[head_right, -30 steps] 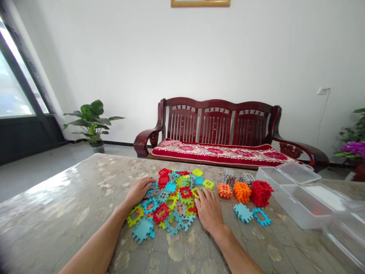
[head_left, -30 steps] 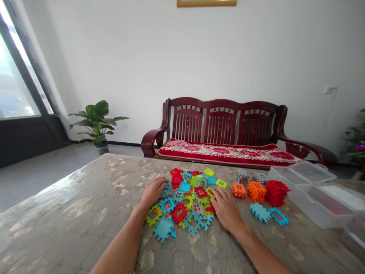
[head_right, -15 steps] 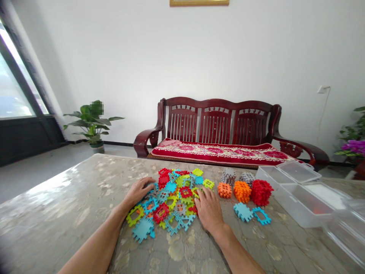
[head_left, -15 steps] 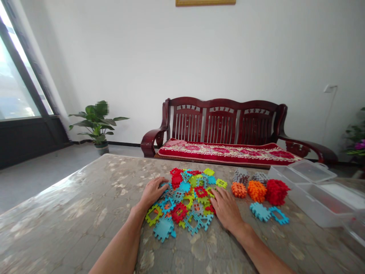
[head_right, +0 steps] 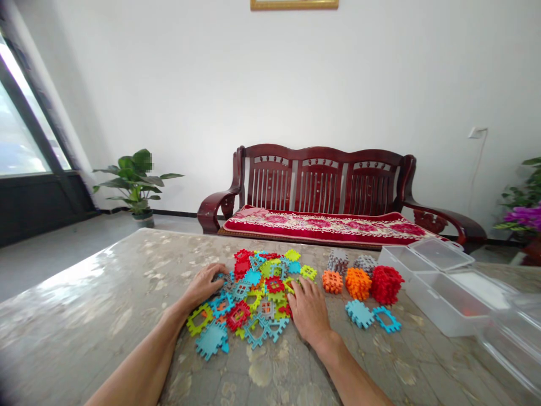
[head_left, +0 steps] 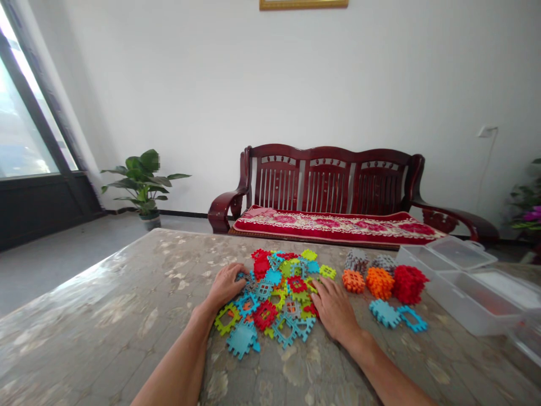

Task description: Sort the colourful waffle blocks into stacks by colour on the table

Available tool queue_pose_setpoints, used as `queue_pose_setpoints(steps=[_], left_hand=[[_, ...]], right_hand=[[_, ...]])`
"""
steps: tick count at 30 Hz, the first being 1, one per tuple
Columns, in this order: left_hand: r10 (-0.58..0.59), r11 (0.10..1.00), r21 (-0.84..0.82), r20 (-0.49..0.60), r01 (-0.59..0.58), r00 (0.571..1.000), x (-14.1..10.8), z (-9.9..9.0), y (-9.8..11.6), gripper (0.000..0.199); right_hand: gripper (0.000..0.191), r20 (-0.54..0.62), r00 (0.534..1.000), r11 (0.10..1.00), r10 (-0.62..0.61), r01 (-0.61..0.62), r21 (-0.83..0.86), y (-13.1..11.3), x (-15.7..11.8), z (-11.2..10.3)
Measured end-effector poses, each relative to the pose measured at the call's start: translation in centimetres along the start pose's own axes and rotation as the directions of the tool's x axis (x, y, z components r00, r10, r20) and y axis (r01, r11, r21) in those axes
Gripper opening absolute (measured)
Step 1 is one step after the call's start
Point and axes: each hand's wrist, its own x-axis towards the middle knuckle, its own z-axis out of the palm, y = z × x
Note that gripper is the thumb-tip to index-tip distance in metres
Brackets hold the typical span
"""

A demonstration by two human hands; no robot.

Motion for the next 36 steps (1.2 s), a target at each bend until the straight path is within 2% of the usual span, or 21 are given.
queue_pose_setpoints(steps=[9, 17, 25, 32, 36], left_hand=[[0.001, 0.998, -0.063, -0.049, -0.004, 0.999, 0.2, 0.7, -1.0, 0.025], [-0.140, 0.965, -0.242, -0.161, 0.098, 0.977, 0.6, 1.6, -2.3, 0.026], [-0.290, 0.905, -0.393, -0.289, 0.164, 0.912, 0.8, 1.3, -2.2, 0.028], [-0.396, 0.887, -0.385, -0.350, 0.255, 0.849, 0.2, 0.4, -1.0, 0.027], [-0.412, 0.883, -0.394, -0.394, 0.254, 0.821, 0.1, 0.3, -0.6, 0.025]], right_hand=[[0.037, -0.002, 1.000, 1.000, 0.002, -0.002, 0.004, 0.0, 0.0, 0.0], [0.036, 0.007, 1.000, 1.000, 0.010, -0.010, -0.009, -0.2, 0.0, -0.3], [0.035, 0.005, 1.000, 1.000, 0.016, -0.016, -0.019, -0.2, 0.0, -0.3], [0.035, 0.007, 1.000, 1.000, 0.007, -0.007, -0.028, -0.3, 0.1, -0.4], [0.035, 0.012, 1.000, 1.000, 0.003, -0.003, -0.029, -0.3, 0.1, -0.5]])
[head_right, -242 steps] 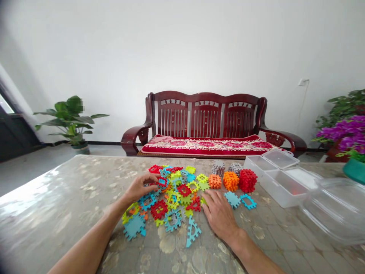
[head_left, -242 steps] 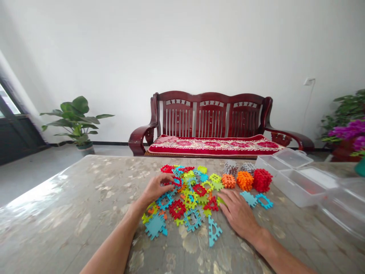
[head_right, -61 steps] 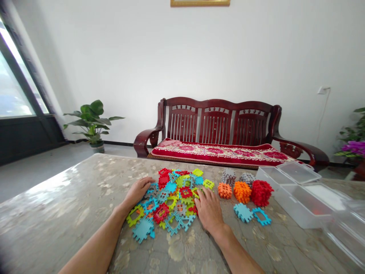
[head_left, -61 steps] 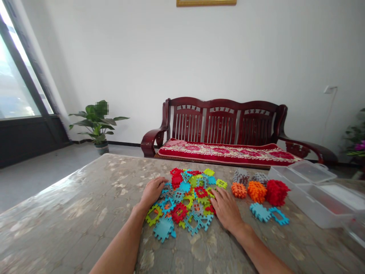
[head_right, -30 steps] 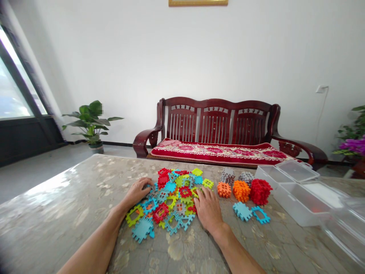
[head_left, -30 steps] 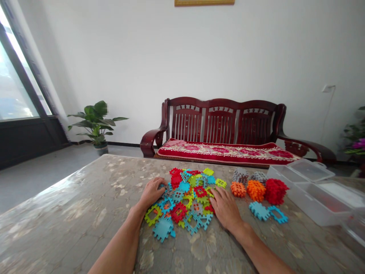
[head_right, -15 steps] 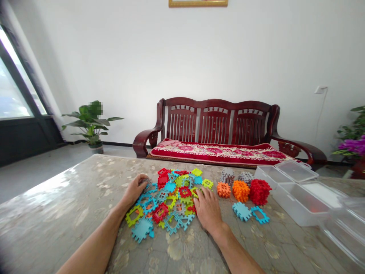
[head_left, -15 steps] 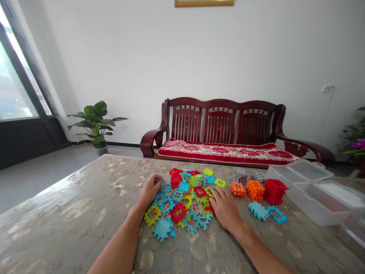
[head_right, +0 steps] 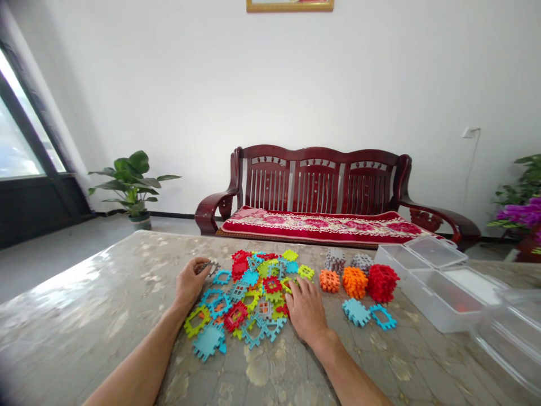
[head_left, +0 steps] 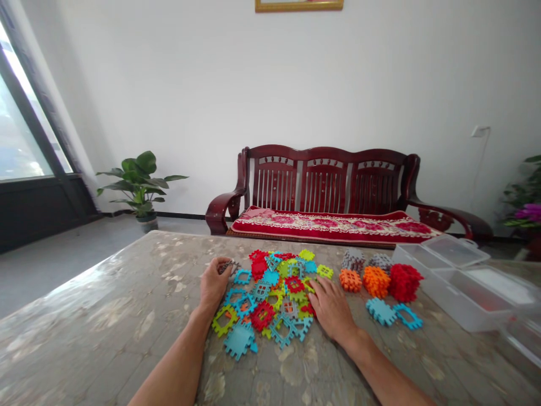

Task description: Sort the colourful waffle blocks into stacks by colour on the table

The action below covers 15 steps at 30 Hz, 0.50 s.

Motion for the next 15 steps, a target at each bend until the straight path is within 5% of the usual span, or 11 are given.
queue_pose_setpoints(steps=[15], left_hand=[[0.095, 0.990, 0.083, 0.220, -0.116, 0.971, 0.22, 0.32, -0.17, 0.027]], right_hand=[[0.036, 0.030, 1.000, 1.000, 0.008, -0.007, -0.016, -0.08, -0.01, -0.23]])
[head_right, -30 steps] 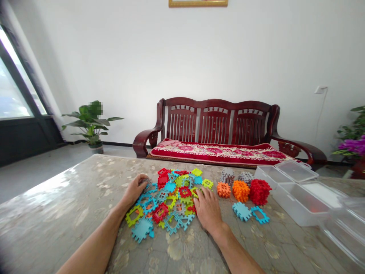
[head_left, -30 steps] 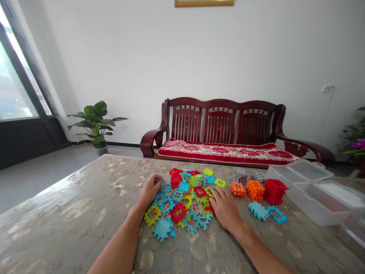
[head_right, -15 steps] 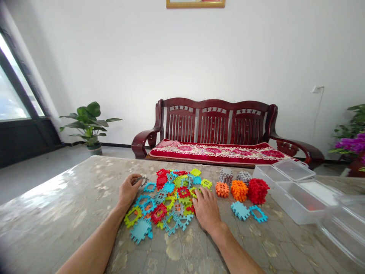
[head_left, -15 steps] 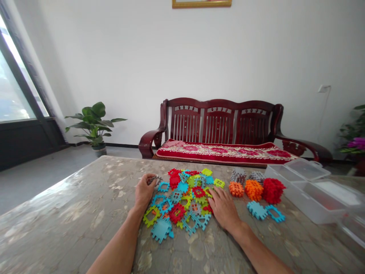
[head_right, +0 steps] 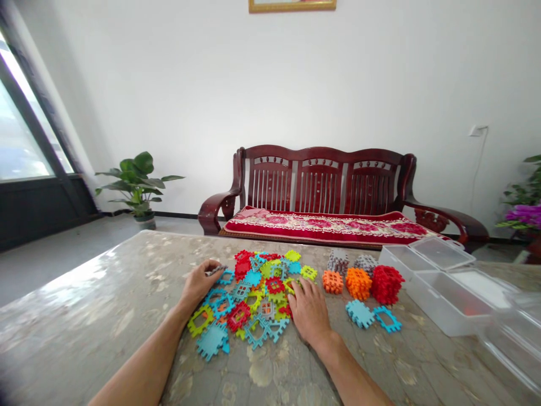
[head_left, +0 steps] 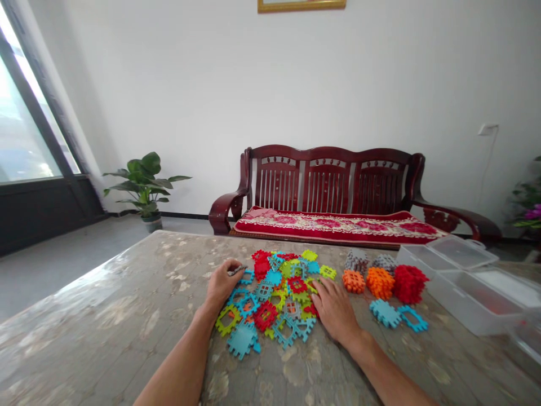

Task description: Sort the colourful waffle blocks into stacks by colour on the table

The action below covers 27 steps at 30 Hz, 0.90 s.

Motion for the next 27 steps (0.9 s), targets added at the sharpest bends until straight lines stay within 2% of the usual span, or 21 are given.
queue_pose_setpoints(steps=[8, 16, 21, 27], left_hand=[[0.049, 0.995, -0.094, 0.103, -0.039, 0.993, 0.3, 0.3, -0.3, 0.028], [0.016, 1.000, 0.009, 0.156, -0.018, 0.988, 0.2, 0.2, -0.5, 0.037], [0.072, 0.997, -0.036, 0.170, -0.067, 0.983, 0.1, 0.2, -0.4, 0.036], [0.157, 0.987, -0.008, 0.200, -0.159, 0.967, 0.2, 0.5, -1.3, 0.038]], right_hand=[[0.036, -0.006, 1.000, 1.000, 0.000, 0.000, 0.012, 0.1, 0.0, 0.2], [0.037, -0.017, 1.000, 1.000, 0.003, -0.002, 0.025, 0.1, 0.0, 0.3], [0.037, -0.021, 1.000, 1.000, 0.003, -0.002, 0.030, 0.1, -0.1, 0.4], [0.036, -0.022, 1.000, 1.000, 0.004, -0.003, 0.021, 0.0, -0.1, 0.3]])
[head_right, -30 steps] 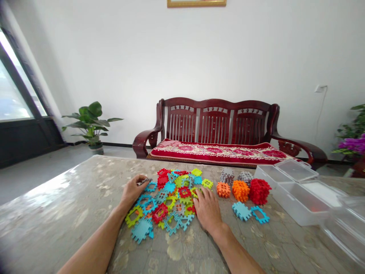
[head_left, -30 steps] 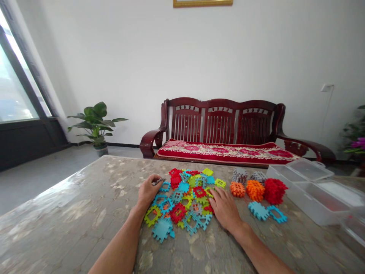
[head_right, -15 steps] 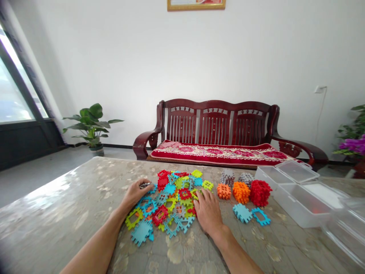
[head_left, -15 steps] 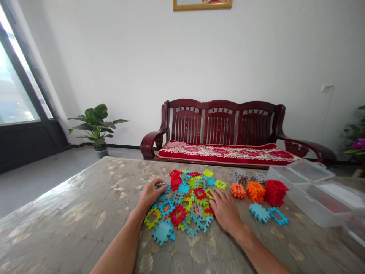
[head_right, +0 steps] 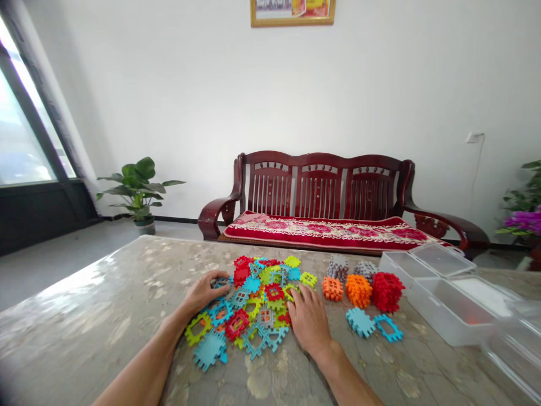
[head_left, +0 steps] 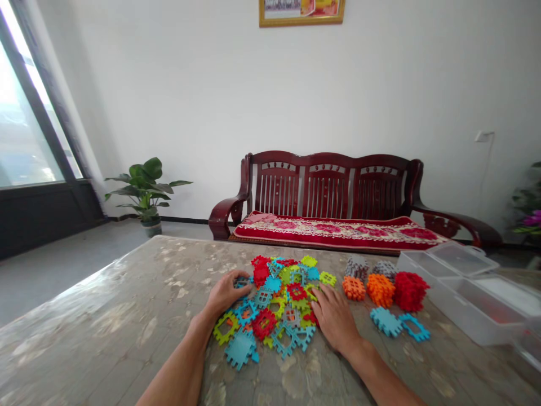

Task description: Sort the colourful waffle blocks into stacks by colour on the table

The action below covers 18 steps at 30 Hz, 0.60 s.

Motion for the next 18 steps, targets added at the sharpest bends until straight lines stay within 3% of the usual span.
queue_pose_setpoints(steps=[10, 18], left_hand=[[0.109, 0.994, 0.003, 0.086, -0.109, 0.990, 0.0, -0.5, -0.3, 0.045], [-0.008, 1.000, -0.018, 0.032, 0.009, 0.999, -0.2, -0.7, 0.6, 0.045]], right_hand=[[0.037, 0.023, 1.000, 1.000, -0.008, 0.008, -0.007, 0.1, 0.1, 0.0], [0.036, 0.013, 1.000, 1.000, -0.003, 0.003, 0.000, 0.0, 0.0, -0.1]])
